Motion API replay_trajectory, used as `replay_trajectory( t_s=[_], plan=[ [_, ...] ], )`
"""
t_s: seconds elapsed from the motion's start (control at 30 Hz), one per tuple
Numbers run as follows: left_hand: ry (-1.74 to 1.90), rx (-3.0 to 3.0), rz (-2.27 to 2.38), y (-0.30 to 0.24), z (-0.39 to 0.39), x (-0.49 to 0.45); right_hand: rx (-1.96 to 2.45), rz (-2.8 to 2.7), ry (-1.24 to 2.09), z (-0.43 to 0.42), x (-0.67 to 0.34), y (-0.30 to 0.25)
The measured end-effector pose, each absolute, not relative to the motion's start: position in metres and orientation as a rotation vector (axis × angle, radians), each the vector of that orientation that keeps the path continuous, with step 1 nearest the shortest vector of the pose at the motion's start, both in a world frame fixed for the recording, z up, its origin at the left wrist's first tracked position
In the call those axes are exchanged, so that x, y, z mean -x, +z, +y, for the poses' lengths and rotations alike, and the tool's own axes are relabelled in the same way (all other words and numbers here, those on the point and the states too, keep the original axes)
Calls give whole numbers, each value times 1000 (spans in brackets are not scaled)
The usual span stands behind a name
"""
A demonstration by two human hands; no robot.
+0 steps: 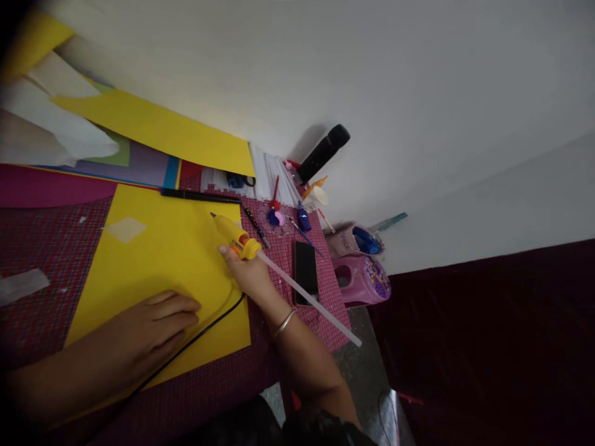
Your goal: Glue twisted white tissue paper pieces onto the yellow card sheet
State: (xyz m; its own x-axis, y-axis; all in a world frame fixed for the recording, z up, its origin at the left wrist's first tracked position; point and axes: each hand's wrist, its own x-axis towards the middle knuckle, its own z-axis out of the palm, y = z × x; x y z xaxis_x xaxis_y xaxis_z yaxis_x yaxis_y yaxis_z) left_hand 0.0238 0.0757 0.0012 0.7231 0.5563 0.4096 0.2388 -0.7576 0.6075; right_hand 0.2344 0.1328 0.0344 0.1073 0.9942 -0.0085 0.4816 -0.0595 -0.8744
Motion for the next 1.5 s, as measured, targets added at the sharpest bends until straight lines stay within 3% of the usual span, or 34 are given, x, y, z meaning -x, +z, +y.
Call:
replay_trajectory(
  t_s=[0.53,1.5],
  plan=[
    [776,-2386,640,0,75,-25,1649,-1354,1141,131,-244,36],
    [773,-2302,638,0,75,-26,1635,-1336,1079,137,-242,35]
  ],
)
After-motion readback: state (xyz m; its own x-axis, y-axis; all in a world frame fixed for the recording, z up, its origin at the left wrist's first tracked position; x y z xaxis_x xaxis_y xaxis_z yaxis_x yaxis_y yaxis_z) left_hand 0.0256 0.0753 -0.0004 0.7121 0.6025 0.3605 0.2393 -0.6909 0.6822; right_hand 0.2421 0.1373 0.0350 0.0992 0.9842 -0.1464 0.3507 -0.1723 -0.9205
